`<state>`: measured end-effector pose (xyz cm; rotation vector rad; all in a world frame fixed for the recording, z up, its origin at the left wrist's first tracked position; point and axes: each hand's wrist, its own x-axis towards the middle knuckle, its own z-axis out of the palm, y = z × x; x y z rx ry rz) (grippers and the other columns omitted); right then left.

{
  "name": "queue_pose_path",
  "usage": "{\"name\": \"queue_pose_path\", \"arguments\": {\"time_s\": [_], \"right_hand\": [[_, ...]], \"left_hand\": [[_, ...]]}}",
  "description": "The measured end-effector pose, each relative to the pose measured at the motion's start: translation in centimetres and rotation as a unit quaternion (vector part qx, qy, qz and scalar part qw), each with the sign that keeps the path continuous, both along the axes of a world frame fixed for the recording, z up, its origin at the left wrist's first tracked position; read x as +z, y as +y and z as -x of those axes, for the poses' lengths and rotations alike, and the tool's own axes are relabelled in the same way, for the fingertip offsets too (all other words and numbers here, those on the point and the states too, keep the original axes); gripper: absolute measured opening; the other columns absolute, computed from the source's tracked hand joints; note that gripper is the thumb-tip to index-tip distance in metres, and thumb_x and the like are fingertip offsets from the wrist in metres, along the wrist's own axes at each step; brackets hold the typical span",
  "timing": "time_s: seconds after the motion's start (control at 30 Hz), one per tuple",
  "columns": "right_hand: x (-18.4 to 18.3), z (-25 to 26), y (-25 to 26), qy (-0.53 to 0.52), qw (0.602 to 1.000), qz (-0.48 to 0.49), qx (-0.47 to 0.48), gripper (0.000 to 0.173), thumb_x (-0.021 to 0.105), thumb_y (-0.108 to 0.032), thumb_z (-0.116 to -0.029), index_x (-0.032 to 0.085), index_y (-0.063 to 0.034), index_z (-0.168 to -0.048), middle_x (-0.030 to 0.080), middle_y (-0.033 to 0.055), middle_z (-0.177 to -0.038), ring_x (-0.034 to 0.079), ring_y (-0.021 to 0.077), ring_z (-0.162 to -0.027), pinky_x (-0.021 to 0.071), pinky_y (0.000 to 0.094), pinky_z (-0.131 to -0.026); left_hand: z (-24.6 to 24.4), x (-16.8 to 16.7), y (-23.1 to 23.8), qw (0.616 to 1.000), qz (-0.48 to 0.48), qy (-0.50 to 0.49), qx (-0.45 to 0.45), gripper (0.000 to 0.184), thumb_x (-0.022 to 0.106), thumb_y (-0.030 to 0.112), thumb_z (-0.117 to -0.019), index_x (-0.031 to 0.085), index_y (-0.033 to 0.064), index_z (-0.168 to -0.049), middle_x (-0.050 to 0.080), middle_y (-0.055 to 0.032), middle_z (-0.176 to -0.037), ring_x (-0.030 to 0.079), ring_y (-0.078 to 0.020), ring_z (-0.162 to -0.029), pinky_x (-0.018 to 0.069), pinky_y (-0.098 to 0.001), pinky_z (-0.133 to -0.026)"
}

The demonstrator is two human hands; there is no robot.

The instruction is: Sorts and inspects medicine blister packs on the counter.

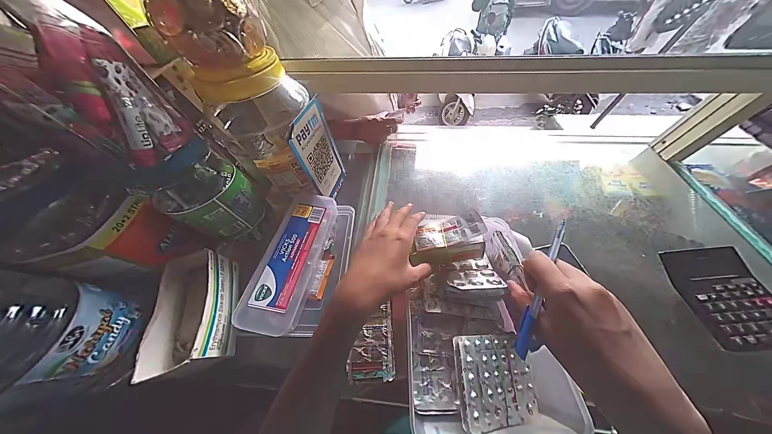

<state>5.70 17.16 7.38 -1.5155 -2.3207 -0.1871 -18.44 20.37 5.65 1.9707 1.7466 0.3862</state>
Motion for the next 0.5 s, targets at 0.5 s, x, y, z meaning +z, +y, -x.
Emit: {"name": "queue_pose_path", "arguments": {"time_s": [0.5], "right_hand": [[-3.9, -2.1, 0.3, 0.179, 0.982, -0.042, 0.046, 0.028, 0.065, -0.032, -0.0938, 0.055, -0.0061, -0.097, 0.063, 0.0159, -0.104, 0.059, 0.0176, -0.093, 0.0468, 0.0211, -0.076]], "left_hand": [[-1.8, 0.2, 0.1, 0.992, -0.078, 0.061, -0.078, 0.069, 0.079, 0.017, -0.0846, 0.054, 0.0172, -0.149, 0.040, -0.0160, -0.160, 0.026, -0.0400, -0.152, 0.0231, -0.0605, -0.120]]}}
